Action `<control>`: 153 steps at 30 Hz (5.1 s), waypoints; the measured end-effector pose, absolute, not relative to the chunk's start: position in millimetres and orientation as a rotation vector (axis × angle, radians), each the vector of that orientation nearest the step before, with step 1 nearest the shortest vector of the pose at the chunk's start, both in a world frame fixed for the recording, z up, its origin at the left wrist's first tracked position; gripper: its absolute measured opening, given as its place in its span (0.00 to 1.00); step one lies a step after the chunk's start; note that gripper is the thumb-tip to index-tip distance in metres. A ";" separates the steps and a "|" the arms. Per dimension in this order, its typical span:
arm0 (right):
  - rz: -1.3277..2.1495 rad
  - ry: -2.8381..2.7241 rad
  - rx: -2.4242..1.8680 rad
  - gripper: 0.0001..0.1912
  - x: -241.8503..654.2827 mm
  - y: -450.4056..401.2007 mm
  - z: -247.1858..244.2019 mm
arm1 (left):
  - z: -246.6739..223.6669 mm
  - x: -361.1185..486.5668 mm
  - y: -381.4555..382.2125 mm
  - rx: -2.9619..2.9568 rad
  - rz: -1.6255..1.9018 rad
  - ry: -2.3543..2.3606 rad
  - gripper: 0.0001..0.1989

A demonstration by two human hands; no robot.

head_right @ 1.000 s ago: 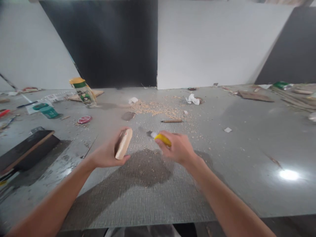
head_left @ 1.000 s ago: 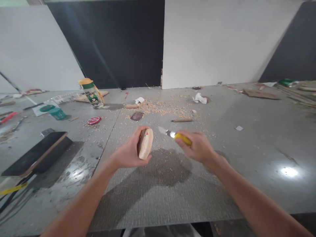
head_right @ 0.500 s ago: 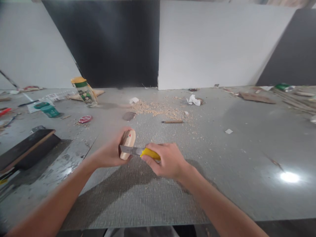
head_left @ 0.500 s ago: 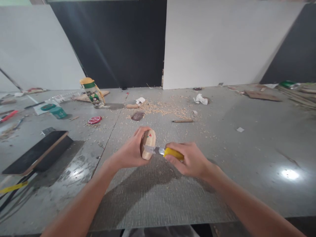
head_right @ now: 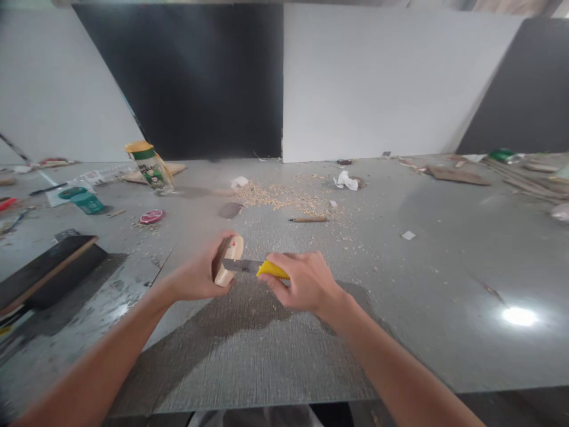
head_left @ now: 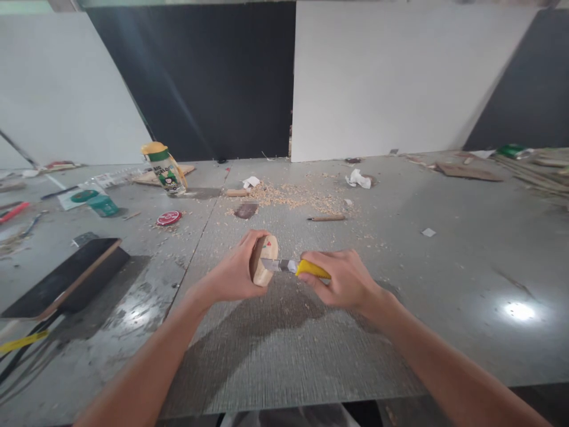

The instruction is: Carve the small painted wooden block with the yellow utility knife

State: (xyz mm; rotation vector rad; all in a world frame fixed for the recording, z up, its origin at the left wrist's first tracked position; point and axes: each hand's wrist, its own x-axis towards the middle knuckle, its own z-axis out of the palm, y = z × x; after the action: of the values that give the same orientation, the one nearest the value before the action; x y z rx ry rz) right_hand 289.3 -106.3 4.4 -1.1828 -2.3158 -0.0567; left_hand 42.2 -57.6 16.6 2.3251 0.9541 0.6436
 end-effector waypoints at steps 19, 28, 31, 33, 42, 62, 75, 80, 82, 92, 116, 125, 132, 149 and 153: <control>0.111 -2.033 -1.467 0.19 317.7 -85.2 7.3 | 28.5 40.6 -64.5 2.403 0.652 1.005 0.38; 0.451 -2.244 -1.156 0.16 274.5 -114.0 8.9 | 12.6 43.9 -59.5 2.245 0.703 0.897 0.40; 0.407 -2.282 -1.140 0.15 272.6 -115.7 8.6 | 10.7 45.6 -58.5 2.258 0.721 0.859 0.40; 0.329 -2.307 -1.153 0.15 272.7 -115.8 8.4 | 9.0 45.7 -57.8 2.260 0.720 0.836 0.39; 0.103 -2.170 -1.296 0.17 295.8 -98.4 1.4 | 9.8 45.6 -62.4 2.054 0.728 0.584 0.35; 0.349 -2.278 -1.093 0.13 265.8 -122.0 12.4 | 9.7 54.3 -65.4 1.764 0.728 0.483 0.42; 0.073 -2.167 -1.274 0.16 292.7 -101.7 -0.1 | 6.8 53.3 -66.1 1.867 0.699 0.415 0.39; 0.022 -1.979 -1.396 0.17 313.5 -89.8 2.7 | 8.3 50.4 -65.8 1.854 0.739 0.408 0.43; 0.076 -2.012 -1.348 0.17 304.0 -96.6 5.0 | 8.5 50.7 -65.3 1.861 0.731 0.433 0.44; 0.364 -2.240 -1.187 0.12 266.0 -123.1 12.0 | 10.7 54.9 -66.0 1.856 0.703 0.499 0.44; 0.331 -2.197 -1.232 0.14 276.1 -119.4 13.8 | 8.3 52.5 -64.3 2.006 0.725 0.571 0.43; 0.178 -2.257 -1.259 0.16 274.3 -119.6 9.5 | 6.4 53.9 -63.5 2.034 0.711 0.598 0.40; 0.072 -2.050 -1.422 0.16 307.2 -98.1 7.3 | 9.5 53.0 -64.3 1.987 0.742 0.477 0.42; 0.225 -2.228 -1.223 0.15 276.7 -117.6 10.5 | 6.3 54.2 -63.8 2.090 0.726 0.567 0.42; 0.132 -2.241 -1.232 0.16 279.1 -116.6 8.3 | 6.1 55.6 -64.5 2.067 0.714 0.561 0.40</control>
State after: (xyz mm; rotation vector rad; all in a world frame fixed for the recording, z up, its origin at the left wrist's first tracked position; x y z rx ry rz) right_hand 279.1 -116.6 8.3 -1.2324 -2.2413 0.1323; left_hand 55.6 -64.5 6.1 2.0670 0.5608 0.7144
